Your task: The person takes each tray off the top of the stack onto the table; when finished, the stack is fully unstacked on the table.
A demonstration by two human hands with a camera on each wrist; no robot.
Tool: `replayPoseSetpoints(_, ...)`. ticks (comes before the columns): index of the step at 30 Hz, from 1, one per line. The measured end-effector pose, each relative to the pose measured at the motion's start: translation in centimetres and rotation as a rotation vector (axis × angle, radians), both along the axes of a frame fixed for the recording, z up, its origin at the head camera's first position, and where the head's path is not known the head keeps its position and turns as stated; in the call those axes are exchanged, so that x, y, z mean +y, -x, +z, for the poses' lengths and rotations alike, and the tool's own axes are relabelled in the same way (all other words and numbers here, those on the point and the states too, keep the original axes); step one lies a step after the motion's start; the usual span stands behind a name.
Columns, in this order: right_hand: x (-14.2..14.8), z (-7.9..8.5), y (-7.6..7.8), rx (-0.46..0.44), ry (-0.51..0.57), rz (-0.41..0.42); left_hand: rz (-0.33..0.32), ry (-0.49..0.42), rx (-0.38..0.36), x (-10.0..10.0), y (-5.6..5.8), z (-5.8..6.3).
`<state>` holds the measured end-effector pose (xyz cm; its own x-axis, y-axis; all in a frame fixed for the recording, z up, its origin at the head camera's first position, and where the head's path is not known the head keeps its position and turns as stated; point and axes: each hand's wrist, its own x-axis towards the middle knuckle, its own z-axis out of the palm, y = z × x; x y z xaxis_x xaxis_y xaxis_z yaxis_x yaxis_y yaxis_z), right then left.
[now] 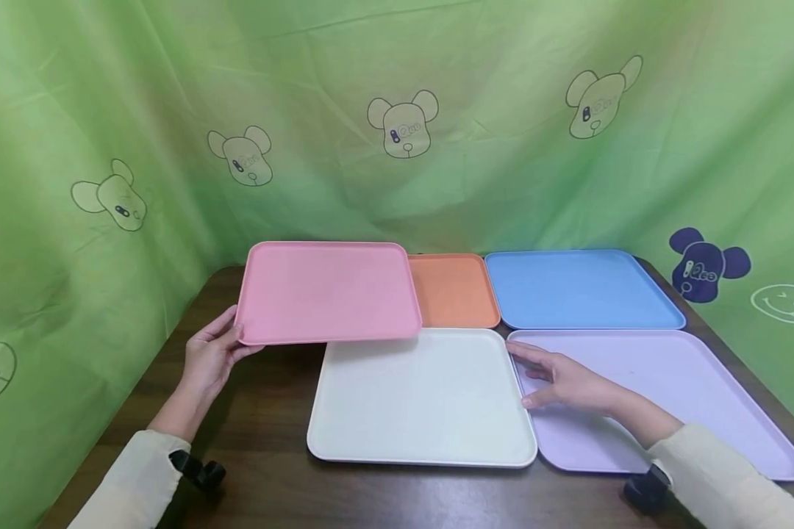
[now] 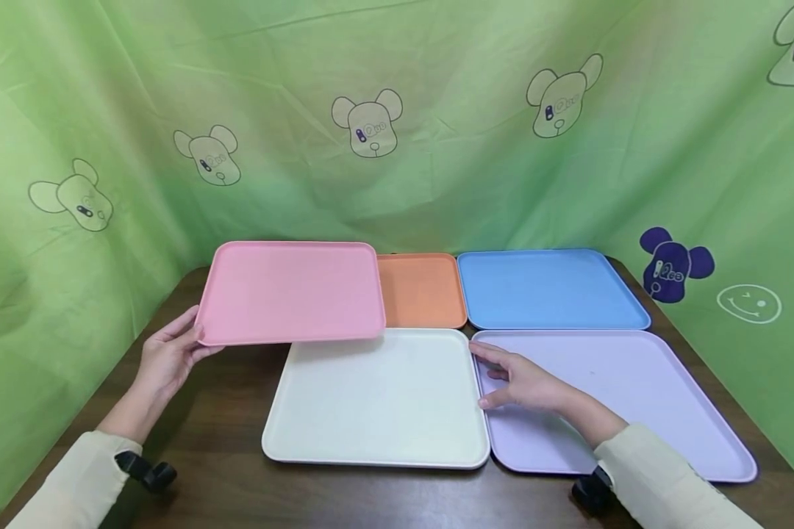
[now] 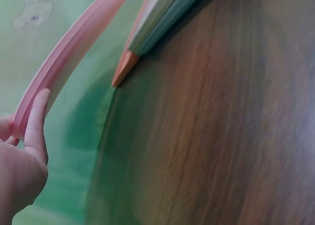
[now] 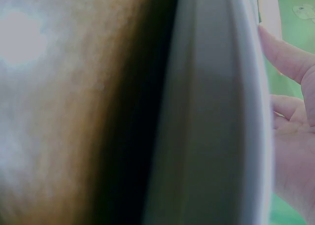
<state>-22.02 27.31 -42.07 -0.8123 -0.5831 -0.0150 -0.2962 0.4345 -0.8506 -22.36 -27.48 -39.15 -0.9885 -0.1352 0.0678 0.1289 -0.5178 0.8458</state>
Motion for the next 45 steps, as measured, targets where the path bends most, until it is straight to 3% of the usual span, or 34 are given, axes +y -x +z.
replayPoseSetpoints(8,0.0,0.1,-0.2,0.004,-0.021,-0.009,0.101,-0.060,-0.037,-1.9,0.5,0.3)
replayPoseSetpoints(18,0.1,0.3,-0.3,-0.011,-0.040,-0.007,0.220,-0.143,-0.145,-4.0,0.8,0.4)
replayPoseSetpoints(28,0.1,0.4,-0.3,-0.013,-0.058,0.007,0.336,-0.184,-0.183,-6.0,1.0,-0.1)
replayPoseSetpoints(36,0.2,0.3,-0.3,0.000,-0.060,0.025,0.392,-0.198,-0.211,-7.0,1.1,-0.4)
replayPoseSetpoints(45,0.1,0.5,-0.2,-0.061,-0.028,0.032,0.401,-0.121,-0.257,-7.9,1.5,-0.8)
